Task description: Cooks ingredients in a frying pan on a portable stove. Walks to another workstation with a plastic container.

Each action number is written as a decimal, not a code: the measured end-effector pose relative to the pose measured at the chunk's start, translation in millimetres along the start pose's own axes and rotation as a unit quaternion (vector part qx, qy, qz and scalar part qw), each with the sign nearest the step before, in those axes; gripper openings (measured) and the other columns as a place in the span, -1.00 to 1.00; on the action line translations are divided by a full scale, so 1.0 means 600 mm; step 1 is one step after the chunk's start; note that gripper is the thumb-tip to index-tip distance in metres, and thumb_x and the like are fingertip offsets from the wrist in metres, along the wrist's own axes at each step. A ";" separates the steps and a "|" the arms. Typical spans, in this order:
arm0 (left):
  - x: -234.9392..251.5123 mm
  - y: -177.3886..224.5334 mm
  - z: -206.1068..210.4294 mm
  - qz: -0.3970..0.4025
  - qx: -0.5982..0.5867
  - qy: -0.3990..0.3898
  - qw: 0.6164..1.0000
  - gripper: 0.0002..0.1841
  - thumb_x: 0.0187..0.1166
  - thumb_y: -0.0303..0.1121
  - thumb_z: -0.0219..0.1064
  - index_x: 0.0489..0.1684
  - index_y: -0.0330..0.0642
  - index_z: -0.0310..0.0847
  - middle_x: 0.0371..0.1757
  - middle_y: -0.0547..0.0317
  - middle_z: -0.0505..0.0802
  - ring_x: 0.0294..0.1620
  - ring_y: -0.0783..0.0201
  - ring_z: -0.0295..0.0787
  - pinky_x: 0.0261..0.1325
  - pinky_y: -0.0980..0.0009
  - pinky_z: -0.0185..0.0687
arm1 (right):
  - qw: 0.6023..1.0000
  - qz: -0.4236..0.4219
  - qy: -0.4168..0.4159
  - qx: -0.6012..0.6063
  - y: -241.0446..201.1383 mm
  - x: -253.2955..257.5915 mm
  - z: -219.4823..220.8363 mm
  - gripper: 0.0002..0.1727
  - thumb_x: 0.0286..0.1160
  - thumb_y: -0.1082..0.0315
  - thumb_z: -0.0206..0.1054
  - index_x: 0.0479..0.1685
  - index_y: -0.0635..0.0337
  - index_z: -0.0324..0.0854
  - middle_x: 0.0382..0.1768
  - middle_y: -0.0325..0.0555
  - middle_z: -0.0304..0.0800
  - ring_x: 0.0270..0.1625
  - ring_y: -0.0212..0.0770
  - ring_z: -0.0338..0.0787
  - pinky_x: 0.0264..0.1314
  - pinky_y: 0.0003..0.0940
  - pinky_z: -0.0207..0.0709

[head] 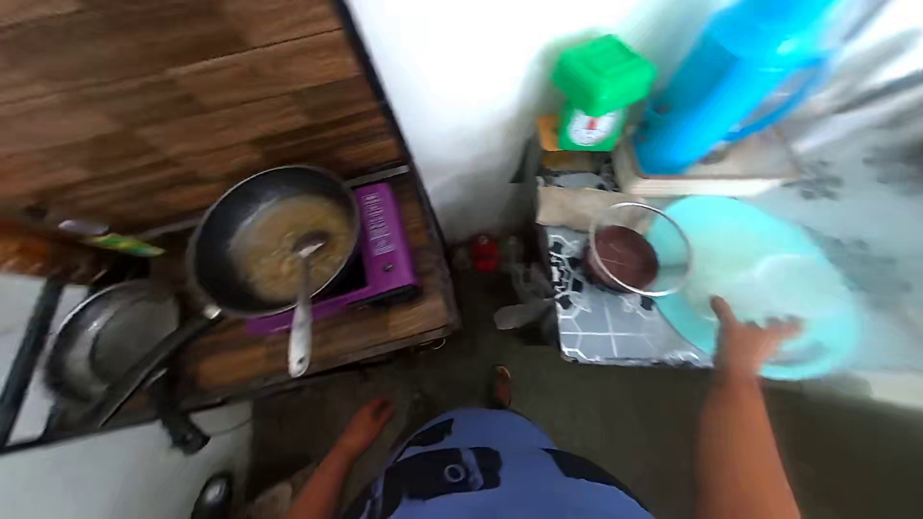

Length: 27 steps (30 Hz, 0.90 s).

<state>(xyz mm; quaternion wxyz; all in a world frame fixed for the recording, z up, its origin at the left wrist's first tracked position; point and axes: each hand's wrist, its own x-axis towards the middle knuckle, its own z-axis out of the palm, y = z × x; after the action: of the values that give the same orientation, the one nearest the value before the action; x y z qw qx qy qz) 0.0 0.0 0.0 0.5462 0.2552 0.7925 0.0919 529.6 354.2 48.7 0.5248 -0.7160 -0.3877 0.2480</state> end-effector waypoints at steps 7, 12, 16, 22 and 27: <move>-0.022 -0.089 -0.016 -0.053 -0.025 -0.030 0.998 -0.53 0.88 -0.23 0.08 0.59 -0.40 0.43 0.49 -0.39 0.64 0.54 -0.21 0.57 0.63 -0.06 0.35 | 0.986 -0.152 -0.051 -0.040 -0.119 -0.216 0.031 -0.22 0.64 0.33 0.31 0.69 0.61 0.01 0.58 0.52 0.31 0.46 -0.02 0.61 0.39 -0.37 0.59; -0.039 -0.092 -0.076 0.030 0.062 -0.100 0.993 -0.53 0.88 -0.19 0.06 0.49 -0.41 0.54 0.37 -0.40 0.72 0.45 -0.23 0.65 0.58 -0.14 0.40 | 0.829 -0.322 -0.457 -0.026 -0.311 -0.477 0.176 -0.33 0.68 0.02 0.21 0.52 0.44 0.46 0.41 0.37 0.58 0.24 -0.05 0.78 0.20 -0.22 0.74; -0.104 -0.063 -0.162 0.153 0.036 -0.041 0.987 -0.58 0.84 -0.19 0.14 0.41 -0.33 0.62 0.19 -0.31 0.81 0.22 -0.17 0.79 0.42 -0.14 0.57 | 0.711 -0.437 -0.547 -0.061 -0.413 -0.688 0.267 -0.19 0.53 -0.35 0.28 0.49 0.15 0.61 0.35 0.28 0.62 -0.03 -0.06 0.84 -0.13 -0.18 0.78; -0.237 -0.126 -0.278 0.467 0.005 0.336 0.818 -0.69 0.74 -0.17 0.19 0.06 -0.10 0.84 -0.17 0.13 0.88 -0.16 0.34 0.81 -0.03 0.40 0.77 | 0.667 -0.351 -0.539 -0.377 -0.481 -0.806 0.346 -0.39 0.62 0.42 0.25 0.70 0.20 0.35 0.62 0.41 0.35 -0.02 0.23 0.87 0.04 0.06 0.76; -0.254 -0.168 -0.404 0.437 0.103 0.492 0.745 -0.64 0.74 -0.13 0.20 0.18 -0.19 0.75 0.24 -0.27 0.77 0.39 -0.25 0.62 0.45 -0.11 0.45 | 0.700 -0.329 -0.434 -0.461 -0.492 -0.775 0.373 -0.57 0.70 0.45 0.12 0.51 0.22 0.51 0.31 0.36 0.67 0.15 0.40 0.79 0.11 0.38 0.61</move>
<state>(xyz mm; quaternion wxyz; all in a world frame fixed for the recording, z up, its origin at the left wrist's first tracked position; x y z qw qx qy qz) -210.5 -130.4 175.7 -0.0497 0.5481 0.7574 0.3513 4.0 143.7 230.3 -0.0493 -0.5081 -0.8495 0.1334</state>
